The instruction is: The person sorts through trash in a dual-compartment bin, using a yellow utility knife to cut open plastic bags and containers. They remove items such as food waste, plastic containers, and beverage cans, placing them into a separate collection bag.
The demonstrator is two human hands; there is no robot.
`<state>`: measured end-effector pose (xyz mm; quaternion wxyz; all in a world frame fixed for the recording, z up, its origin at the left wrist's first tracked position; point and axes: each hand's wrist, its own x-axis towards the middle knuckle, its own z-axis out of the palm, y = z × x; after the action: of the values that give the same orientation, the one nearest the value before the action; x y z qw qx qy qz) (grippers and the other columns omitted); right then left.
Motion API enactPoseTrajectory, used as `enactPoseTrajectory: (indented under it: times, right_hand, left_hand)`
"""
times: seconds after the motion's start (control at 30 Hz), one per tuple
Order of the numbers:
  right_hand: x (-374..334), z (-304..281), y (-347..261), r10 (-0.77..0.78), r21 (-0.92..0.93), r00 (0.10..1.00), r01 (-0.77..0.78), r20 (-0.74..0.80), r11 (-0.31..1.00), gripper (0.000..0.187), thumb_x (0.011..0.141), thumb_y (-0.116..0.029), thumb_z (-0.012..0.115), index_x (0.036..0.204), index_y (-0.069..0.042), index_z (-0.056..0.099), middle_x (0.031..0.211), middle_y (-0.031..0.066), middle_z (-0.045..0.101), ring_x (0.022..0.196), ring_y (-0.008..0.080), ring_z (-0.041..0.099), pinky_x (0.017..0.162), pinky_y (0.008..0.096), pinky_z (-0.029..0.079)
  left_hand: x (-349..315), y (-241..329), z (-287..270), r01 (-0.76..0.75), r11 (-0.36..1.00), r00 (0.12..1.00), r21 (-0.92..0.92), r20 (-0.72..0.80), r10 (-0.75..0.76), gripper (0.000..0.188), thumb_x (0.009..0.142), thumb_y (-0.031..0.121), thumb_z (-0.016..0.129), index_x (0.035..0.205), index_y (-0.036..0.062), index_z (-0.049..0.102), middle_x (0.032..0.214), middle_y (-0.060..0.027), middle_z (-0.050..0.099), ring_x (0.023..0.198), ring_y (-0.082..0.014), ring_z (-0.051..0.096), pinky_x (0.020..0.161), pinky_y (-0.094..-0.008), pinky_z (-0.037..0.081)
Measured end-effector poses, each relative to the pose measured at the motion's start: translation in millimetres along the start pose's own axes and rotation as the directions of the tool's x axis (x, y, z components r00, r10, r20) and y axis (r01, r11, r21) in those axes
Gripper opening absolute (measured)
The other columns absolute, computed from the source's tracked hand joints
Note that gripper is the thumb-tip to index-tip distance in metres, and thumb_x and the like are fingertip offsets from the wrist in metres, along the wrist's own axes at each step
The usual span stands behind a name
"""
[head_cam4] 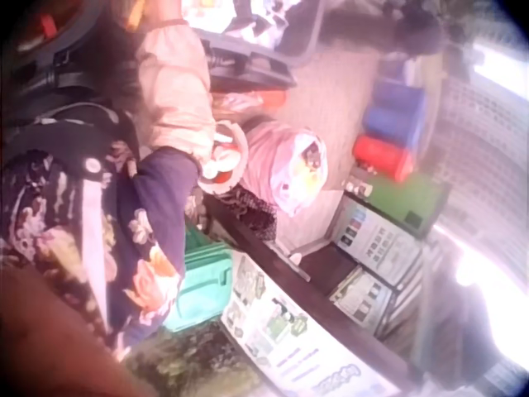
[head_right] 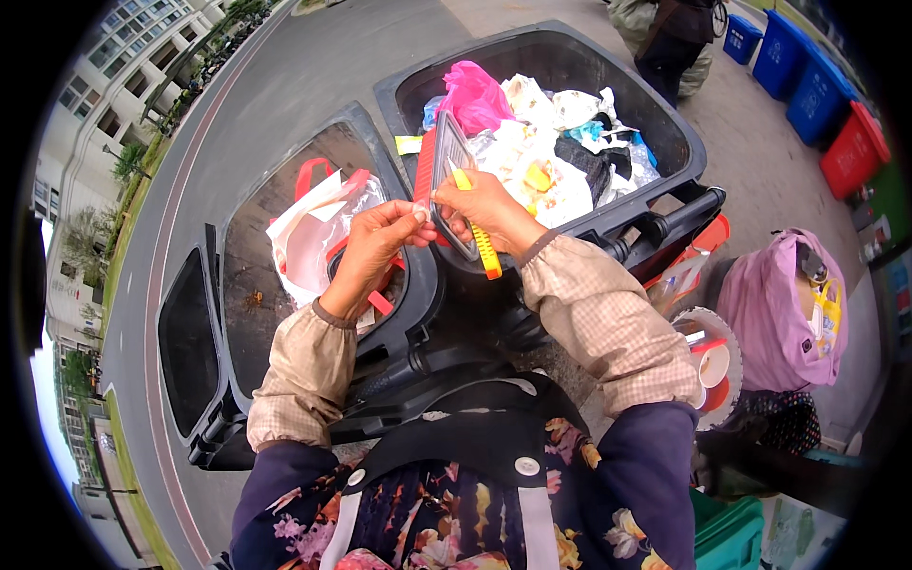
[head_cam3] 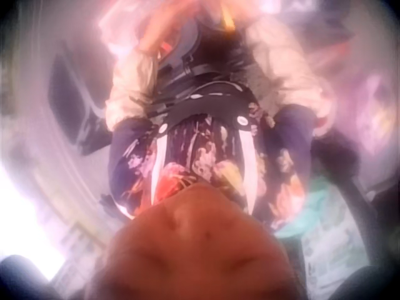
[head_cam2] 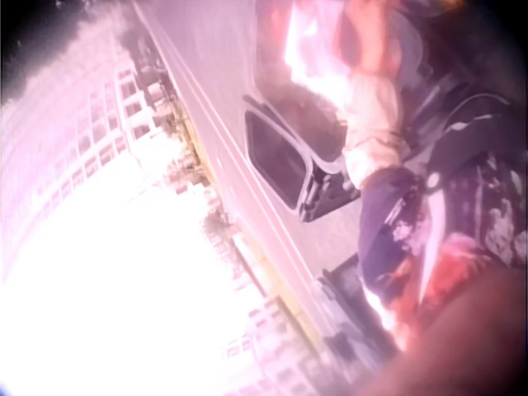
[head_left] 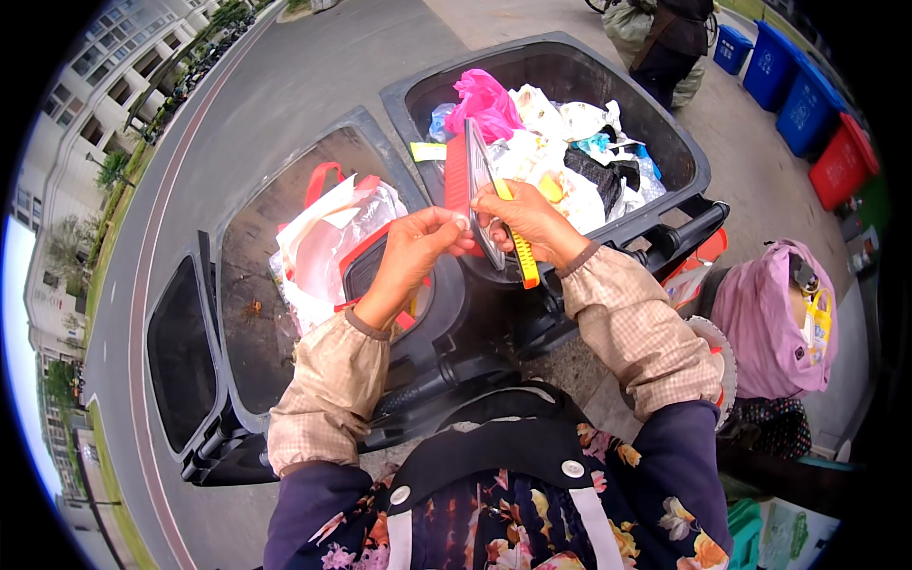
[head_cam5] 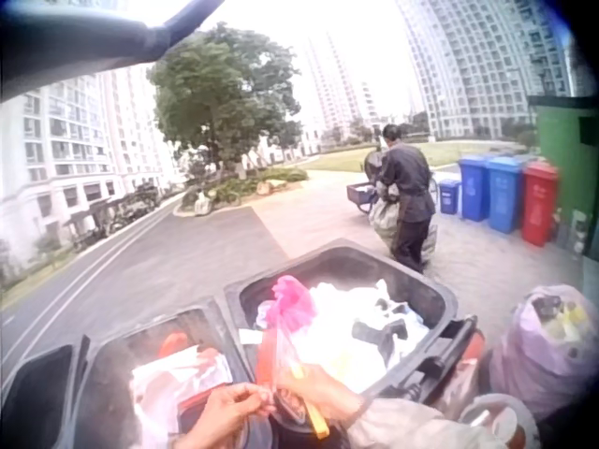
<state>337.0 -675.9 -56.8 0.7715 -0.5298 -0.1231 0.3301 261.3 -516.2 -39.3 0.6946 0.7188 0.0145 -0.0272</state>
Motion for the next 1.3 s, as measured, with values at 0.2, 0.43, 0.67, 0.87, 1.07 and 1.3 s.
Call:
enactPoseTrajectory:
  times: [0.2, 0.43, 0.67, 0.87, 1.07, 1.3]
  right_hand:
    - [-15.6, -7.1, -11.2, -0.058, -0.37, 0.998, 0.054, -0.001, 0.928, 0.021, 0.077, -0.011, 0.061, 0.091, -0.001, 0.049, 0.063, 0.0014, 0.052, 0.042, 0.0048, 0.045, 0.035, 0.0178, 0.033]
    - [-23.6, -18.2, -17.0, -0.12, -0.745, 0.993, 0.072, -0.01, 0.663, 0.021, 0.07, -0.008, 0.06, 0.087, 0.001, 0.052, 0.062, 0.0021, 0.051, 0.043, 0.0068, 0.048, 0.037, 0.0201, 0.037]
    - [-25.8, -40.8, -20.2, -0.023, -0.518, 1.0, 0.026, 0.011, 0.855, 0.015, 0.073, -0.005, 0.063, 0.081, -0.001, 0.051, 0.054, -0.0002, 0.048, 0.041, 0.0057, 0.045, 0.035, 0.0187, 0.032]
    - [-38.9, -41.0, 10.0, -0.232, -0.742, 0.958, 0.032, -0.168, 0.67, 0.026, 0.064, -0.017, 0.068, 0.073, 0.001, 0.052, 0.058, 0.0096, 0.054, 0.049, 0.0183, 0.052, 0.046, 0.0299, 0.041]
    - [-29.7, -59.8, 21.7, -0.34, -0.83, 0.927, 0.062, -0.158, 0.555, 0.038, 0.059, -0.024, 0.07, 0.075, 0.005, 0.051, 0.064, 0.0181, 0.056, 0.061, 0.0291, 0.056, 0.058, 0.0367, 0.042]
    - [28.5, -129.7, 13.9, 0.147, -0.438, 0.988, -0.116, 0.037, 0.891, 0.008, 0.068, -0.001, 0.058, 0.068, 0.0, 0.05, 0.053, 0.0064, 0.05, 0.039, 0.0117, 0.047, 0.035, 0.0246, 0.035]
  left_hand:
    - [17.3, -6.2, 1.2, -0.026, 0.998, 0.979, -0.06, 0.2, 0.038, 0.013, 0.086, 0.014, 0.052, 0.089, 0.0011, 0.056, 0.08, -0.0079, 0.061, 0.074, -0.0147, 0.06, 0.068, -0.0255, 0.048]
    - [24.9, -30.2, 19.0, -0.117, 0.989, 0.944, 0.088, 0.319, 0.084, 0.012, 0.087, 0.012, 0.05, 0.088, 0.0003, 0.054, 0.081, -0.0084, 0.06, 0.074, -0.0139, 0.059, 0.066, -0.0252, 0.048]
    - [51.5, -35.2, 18.0, -0.085, 0.996, 0.898, 0.033, 0.436, 0.062, 0.012, 0.086, 0.013, 0.053, 0.088, 0.0012, 0.054, 0.083, -0.0065, 0.06, 0.075, -0.0127, 0.057, 0.07, -0.0252, 0.047]
    - [49.7, -53.3, 29.4, -0.086, 0.996, 0.842, 0.034, 0.536, 0.055, 0.014, 0.087, 0.016, 0.052, 0.086, 0.002, 0.052, 0.082, -0.0039, 0.058, 0.077, -0.0101, 0.056, 0.071, -0.0238, 0.045]
    - [67.7, -74.6, 39.0, -0.04, 0.999, 0.842, 0.036, 0.54, 0.015, 0.014, 0.087, 0.015, 0.051, 0.088, 0.002, 0.053, 0.082, -0.0047, 0.059, 0.078, -0.011, 0.057, 0.072, -0.0238, 0.046]
    - [115.1, -88.4, 59.2, 0.262, 0.963, 0.888, 0.067, 0.374, -0.268, 0.02, 0.089, 0.017, 0.046, 0.09, -0.0013, 0.053, 0.083, -0.0111, 0.061, 0.075, -0.0195, 0.062, 0.066, -0.0282, 0.051]
